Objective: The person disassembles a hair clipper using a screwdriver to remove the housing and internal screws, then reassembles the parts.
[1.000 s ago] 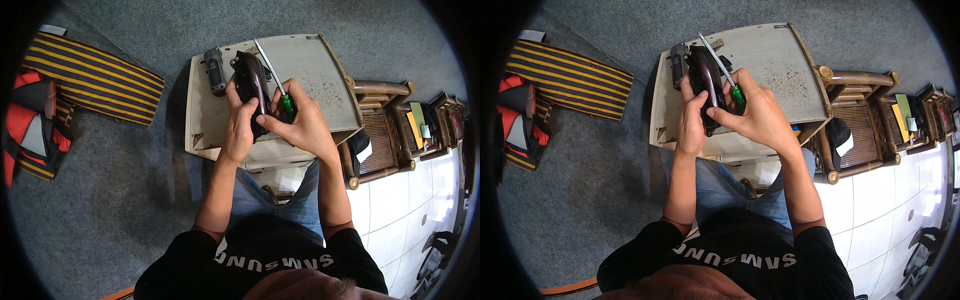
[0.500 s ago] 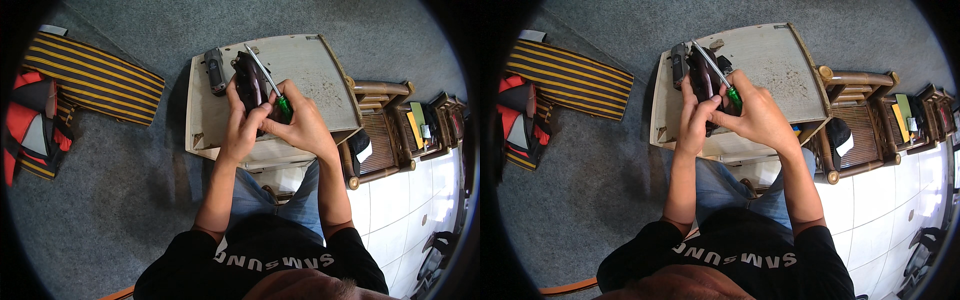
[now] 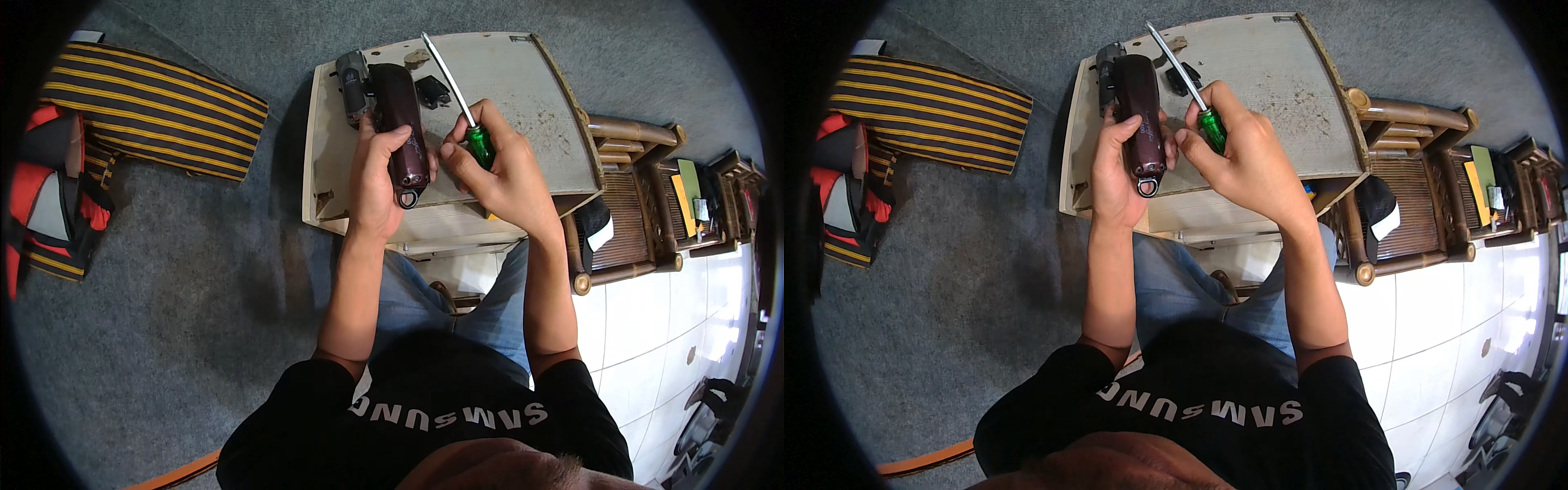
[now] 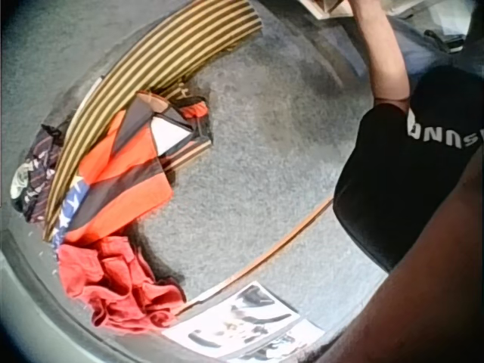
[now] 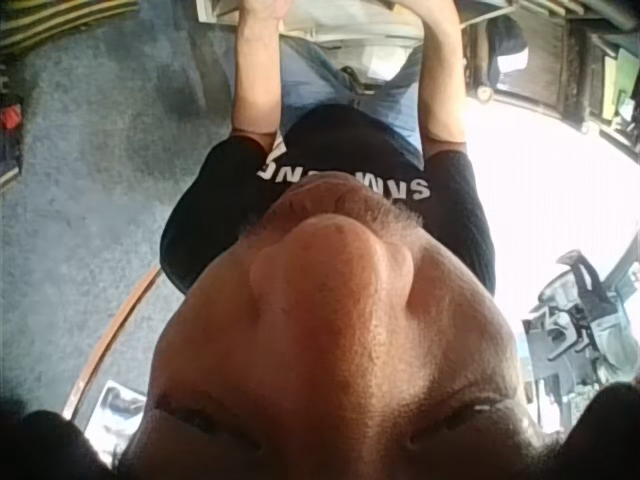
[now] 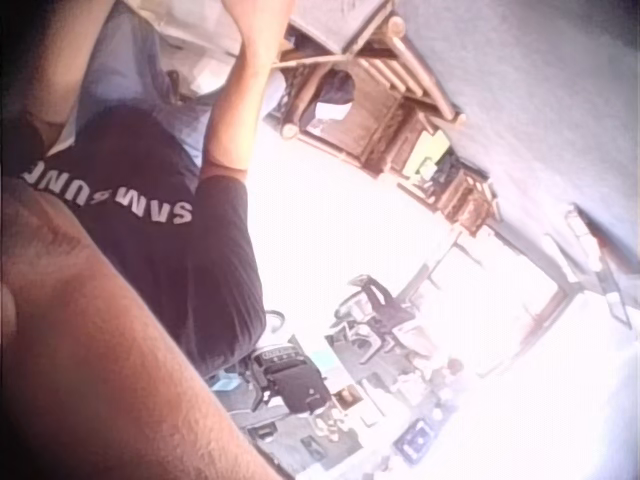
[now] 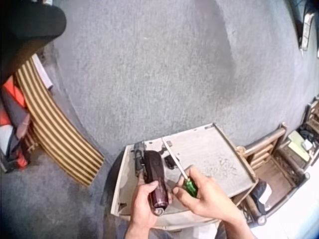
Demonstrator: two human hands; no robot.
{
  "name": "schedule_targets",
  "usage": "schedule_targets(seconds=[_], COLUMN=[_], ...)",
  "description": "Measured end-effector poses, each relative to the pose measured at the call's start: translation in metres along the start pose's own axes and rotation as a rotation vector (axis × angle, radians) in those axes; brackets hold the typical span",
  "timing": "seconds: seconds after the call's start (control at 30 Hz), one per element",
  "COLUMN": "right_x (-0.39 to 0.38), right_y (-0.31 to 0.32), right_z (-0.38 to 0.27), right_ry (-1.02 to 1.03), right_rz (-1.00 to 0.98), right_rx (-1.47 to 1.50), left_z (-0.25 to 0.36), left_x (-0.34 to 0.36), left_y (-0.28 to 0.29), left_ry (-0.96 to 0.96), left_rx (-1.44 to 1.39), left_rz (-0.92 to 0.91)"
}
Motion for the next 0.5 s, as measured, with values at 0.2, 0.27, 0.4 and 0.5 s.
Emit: schedule_targets(seconds=[0.2, 0.27, 0.4, 0.5], right_x=[0.0, 0.0, 0.0, 0.001], right_y=[0.001, 0.001, 0.001, 0.001], right_z=[-0.003, -0.005, -0.006, -0.003], right_ry=[-0.021, -0.019, -0.048, -0.032], right_rz=[-0.002, 0.001, 0.028, 0.106], right_rx=[-0.014, -0.019, -0.01, 0.008], left_z=[0.005, 0.005, 0.007, 0.011], left_x=[-0.004, -0.005, -0.006, -0.009], left_y=[-0.009, -0.009, -0.01, -0.011], left_ry=[-0.072, -0.072, -0.066, -0.035], left_rx=[0.192, 0.229, 0.219, 0.185], left_rz=[-0.005, -0.001, -0.033, -0.101])
Point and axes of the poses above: each hand's wrist, its own x-axis towards the middle knuckle, its own y-axis out of the back of the hand, z = x × y, the point moved 1 cm from there along x, towards the middle knuckle, and after that the axes turned 9 degrees about x, right-handed, at the moved point
